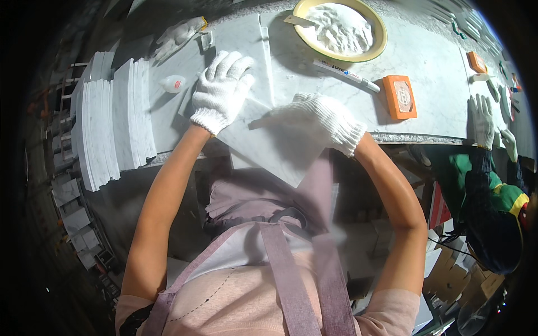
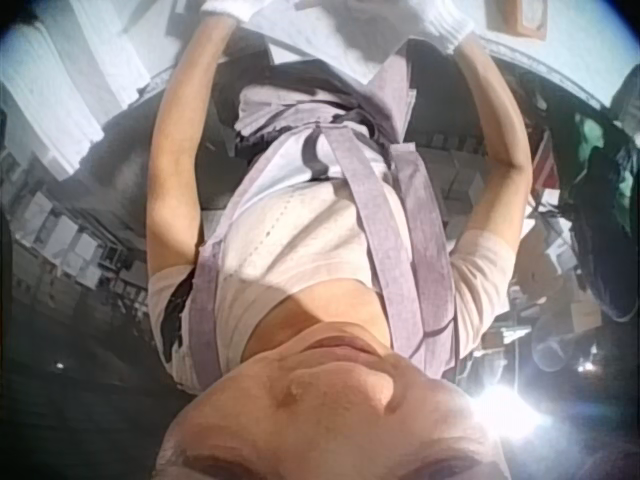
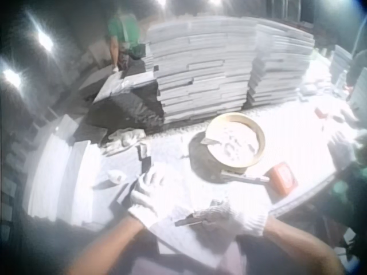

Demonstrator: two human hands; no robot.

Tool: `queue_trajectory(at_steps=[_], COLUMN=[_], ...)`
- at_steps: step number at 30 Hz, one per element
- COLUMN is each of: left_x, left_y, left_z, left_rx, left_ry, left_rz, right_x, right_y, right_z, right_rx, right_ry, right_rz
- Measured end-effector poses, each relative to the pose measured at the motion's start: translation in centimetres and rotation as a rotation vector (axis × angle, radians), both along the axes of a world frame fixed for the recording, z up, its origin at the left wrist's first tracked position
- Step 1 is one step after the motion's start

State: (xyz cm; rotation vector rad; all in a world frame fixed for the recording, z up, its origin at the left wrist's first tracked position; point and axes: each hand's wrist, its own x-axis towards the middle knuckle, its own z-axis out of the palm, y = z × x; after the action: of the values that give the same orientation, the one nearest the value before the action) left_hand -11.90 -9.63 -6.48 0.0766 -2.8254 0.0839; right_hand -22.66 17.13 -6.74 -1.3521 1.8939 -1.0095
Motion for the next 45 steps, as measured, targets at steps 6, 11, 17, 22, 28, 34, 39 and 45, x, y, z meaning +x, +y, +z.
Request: queue_trajectory(at_steps=[6,11,17,22,28,34,39,45], left_x=[0.0,0.1,0.0,-0.1,-0.2,-0.1,0.0,0.0], left_y=[-0.2,-0.3,-0.2,-0.1,-0.1,0.0,-0.1,0.1], left_z=[0.2,0.0,-0.4,-0.1,-0.1,-0.4,-0.7,-0.6], left_rx=[-0.008,-0.015,-0.013,0.001,0.034,0.010,0.023,0.026], left_ry=[0.006,-0.022,0.026,0.022,-0.020,0.051,0.006,0.003], left_rz=[-0.027,-0.034,-0.017,-0.013,-0.002,-0.013,0.003,0.005], right_x=[0.6,0.7,1.6,0.5,1.0,0.8,1.1,1.3], right_y=[0.7,1.4,5.0,0.9,3.1,0.9,2.0,12.2], right_z=[1.3,1.4,1.8,0.5,1.5,1.6,1.7,2.1], right_rx=[0.041,0.038,0.025,-0.122,0.092,0.029,0.076,0.084], right_ry=[0.018,-0.153,-0.026,-0.035,0.198,0.098,0.207,-0.472], right_rz=[-0.028,-0.042,-0.012,-0.116,0.012,-0.084,0.014,-0.089])
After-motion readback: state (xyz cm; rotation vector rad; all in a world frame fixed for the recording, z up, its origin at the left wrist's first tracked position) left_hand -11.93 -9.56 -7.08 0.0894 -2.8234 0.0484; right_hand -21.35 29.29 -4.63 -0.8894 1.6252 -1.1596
